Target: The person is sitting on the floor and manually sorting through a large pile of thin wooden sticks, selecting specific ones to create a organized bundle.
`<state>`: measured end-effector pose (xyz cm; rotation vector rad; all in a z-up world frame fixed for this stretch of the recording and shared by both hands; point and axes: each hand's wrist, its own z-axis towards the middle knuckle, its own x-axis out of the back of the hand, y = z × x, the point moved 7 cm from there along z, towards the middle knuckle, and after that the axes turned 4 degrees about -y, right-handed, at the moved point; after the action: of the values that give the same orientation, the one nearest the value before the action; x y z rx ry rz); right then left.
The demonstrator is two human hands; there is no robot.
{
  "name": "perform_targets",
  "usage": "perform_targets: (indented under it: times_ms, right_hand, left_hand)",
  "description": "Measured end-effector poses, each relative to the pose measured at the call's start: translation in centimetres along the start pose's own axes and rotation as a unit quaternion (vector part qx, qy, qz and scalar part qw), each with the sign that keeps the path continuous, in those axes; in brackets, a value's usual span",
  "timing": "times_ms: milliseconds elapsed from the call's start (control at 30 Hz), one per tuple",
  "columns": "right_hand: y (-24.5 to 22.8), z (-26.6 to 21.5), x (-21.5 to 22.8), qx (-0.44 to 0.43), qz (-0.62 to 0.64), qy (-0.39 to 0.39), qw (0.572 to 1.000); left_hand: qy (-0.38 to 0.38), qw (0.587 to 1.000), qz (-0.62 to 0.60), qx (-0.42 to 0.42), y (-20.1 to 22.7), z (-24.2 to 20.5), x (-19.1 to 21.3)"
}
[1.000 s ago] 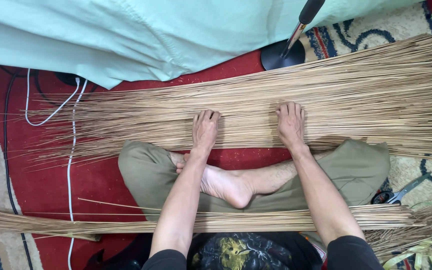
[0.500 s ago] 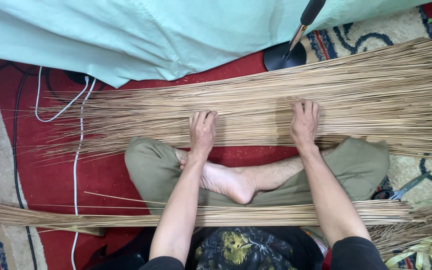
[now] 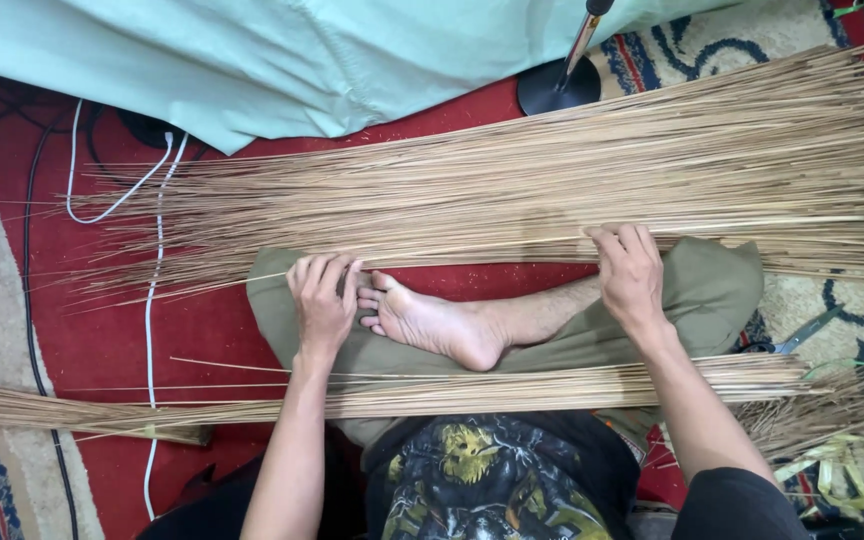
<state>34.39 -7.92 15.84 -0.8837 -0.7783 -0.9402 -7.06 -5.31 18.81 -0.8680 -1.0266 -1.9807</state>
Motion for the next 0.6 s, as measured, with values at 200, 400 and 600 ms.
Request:
perform_targets:
  times_ms: [200, 400, 600]
  right_hand:
    - [-5.7, -3.3, 2.6, -0.049, 0.057, -0.013, 0.997]
    - [-10.8, -6.1, 3.5, -0.046, 0.073, -0.055, 0.995]
    - [-13.8, -7.7, 3.5, -0.063, 0.077, -0.091, 0.991]
  left_hand:
    - [-0.043, 0.997, -0.055, -0.020, 3.5, -3.9, -1.2]
    - [-0.057, 0.992, -0.101, -0.039, 8.3, -6.0, 0.1]
    - [-0.087, 0.990, -0.106, -0.037, 9.4, -8.3, 0.9]
